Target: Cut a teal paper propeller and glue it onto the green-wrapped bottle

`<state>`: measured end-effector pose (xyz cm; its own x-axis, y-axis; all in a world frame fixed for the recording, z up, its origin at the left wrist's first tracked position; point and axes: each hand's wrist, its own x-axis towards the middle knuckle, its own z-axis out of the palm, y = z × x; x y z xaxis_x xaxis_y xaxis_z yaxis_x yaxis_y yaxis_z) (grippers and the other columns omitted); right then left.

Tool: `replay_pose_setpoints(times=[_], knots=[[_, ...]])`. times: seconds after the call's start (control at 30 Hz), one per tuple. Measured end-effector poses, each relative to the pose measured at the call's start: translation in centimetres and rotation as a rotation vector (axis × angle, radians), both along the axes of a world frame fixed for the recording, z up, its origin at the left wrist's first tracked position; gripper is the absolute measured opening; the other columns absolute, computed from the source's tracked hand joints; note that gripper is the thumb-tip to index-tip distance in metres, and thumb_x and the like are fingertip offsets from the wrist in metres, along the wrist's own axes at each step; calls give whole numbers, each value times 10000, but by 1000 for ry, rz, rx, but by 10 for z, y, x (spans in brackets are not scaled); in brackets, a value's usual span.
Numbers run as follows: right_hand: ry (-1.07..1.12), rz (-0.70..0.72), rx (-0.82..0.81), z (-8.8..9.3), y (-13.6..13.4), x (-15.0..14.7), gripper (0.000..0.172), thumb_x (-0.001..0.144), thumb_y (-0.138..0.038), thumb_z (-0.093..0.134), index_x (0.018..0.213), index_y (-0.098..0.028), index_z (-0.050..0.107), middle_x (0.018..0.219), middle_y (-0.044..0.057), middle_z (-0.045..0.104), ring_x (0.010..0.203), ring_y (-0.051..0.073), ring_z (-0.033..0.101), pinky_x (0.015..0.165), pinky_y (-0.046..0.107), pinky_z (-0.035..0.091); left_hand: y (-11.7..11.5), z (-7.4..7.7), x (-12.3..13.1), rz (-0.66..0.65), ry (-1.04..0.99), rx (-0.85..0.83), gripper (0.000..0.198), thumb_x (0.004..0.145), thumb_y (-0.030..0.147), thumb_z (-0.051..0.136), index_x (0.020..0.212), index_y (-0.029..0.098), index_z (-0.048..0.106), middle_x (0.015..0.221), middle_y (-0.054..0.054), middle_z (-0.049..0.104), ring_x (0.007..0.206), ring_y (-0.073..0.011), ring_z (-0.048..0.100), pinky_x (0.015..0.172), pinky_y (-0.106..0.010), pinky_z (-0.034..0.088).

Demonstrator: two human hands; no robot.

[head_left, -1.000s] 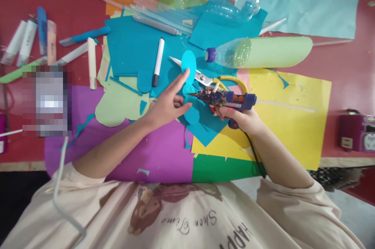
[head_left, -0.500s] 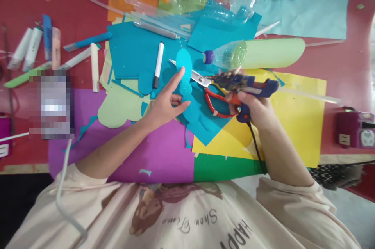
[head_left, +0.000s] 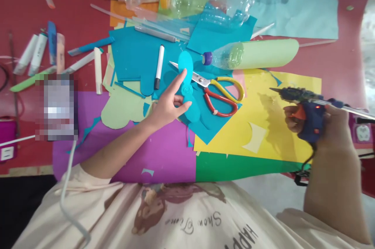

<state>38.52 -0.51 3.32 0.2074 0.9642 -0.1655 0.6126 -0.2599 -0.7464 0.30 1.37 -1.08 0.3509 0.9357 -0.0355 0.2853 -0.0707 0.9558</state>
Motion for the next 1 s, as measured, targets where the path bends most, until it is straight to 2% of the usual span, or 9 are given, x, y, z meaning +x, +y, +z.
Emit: replay_pose_setpoints(times=[0.1, 0.17, 0.33, 0.5, 0.63, 0.67, 0.73, 0.83, 1.0], knots=[[276, -288, -228, -1, -2, 11, 519, 634, -756, 599, 490, -257, 624, 482, 159, 614, 379, 242, 533, 409, 411, 366, 0, -1, 0, -1, -6, 15, 818, 868, 379, 583, 1561, 315, 153, 1506, -150, 426, 669, -82, 534, 575, -232, 523], [67, -364, -236, 2, -3, 13, 517, 606, -736, 662, 415, -261, 590, 405, 129, 556, 364, 229, 496, 422, 403, 345, 0, -1, 0, 4, 4, 23, 807, 864, 344, 579, 1555, 340, 162, 1538, -140, 388, 677, -80, 535, 587, -241, 537], [-628, -283, -228, 27, -7, 3, 561, 794, -440, 535, 266, -276, 439, 376, 95, 484, 354, 181, 351, 503, 421, 315, 0, -2, 0, -1, 38, 68, 775, 869, 297, 557, 1548, 341, 184, 1609, -146, 263, 674, -64, 525, 578, -225, 531], [-572, -252, 40, 34, -2, -25, 247, 700, -253, 584, 467, -272, 504, 395, 14, 408, 443, 197, 436, 515, 378, 334, -1, -3, 1, -4, 64, 93, 762, 874, 272, 539, 1550, 313, 189, 1575, -152, 336, 660, -67, 515, 584, -229, 525], [-519, 64, 346, 22, 27, -63, 40, 746, -268, 614, 752, -229, 612, 810, 106, 667, 678, 228, 629, 633, 389, 505, -2, -3, 1, 2, 105, 129, 747, 885, 281, 537, 1544, 343, 191, 1588, -133, 316, 630, -55, 483, 593, -231, 521], [-546, 182, 382, 20, 37, -74, 121, 790, -280, 602, 882, -212, 644, 931, 141, 685, 808, 260, 662, 731, 425, 531, -3, -3, 0, 3, 110, 131, 744, 888, 283, 536, 1543, 350, 191, 1589, -130, 315, 626, -54, 480, 596, -232, 521], [-629, 386, 433, 16, 56, -95, 323, 841, -311, 621, 1136, -178, 617, 1153, 190, 657, 1123, 330, 601, 953, 525, 477, -3, -2, 0, 1, 106, 124, 742, 890, 283, 531, 1543, 355, 188, 1576, -125, 342, 622, -56, 479, 602, -237, 522], [-713, 572, 384, 10, 84, -119, 520, 872, -271, 630, 1353, -136, 488, 1408, 221, 511, 1351, 369, 412, 1105, 599, 324, -3, -1, -1, 0, 85, 110, 747, 877, 272, 531, 1544, 338, 203, 1567, -121, 365, 648, -72, 500, 610, -244, 530], [-761, 682, 320, 2, 109, -131, 597, 854, -204, 654, 1406, -125, 441, 1441, 217, 495, 1405, 375, 356, 1144, 637, 212, -3, 1, 0, 9, 63, 96, 766, 851, 250, 538, 1547, 287, 218, 1601, -116, 301, 746, -96, 559, 646, -238, 545]])
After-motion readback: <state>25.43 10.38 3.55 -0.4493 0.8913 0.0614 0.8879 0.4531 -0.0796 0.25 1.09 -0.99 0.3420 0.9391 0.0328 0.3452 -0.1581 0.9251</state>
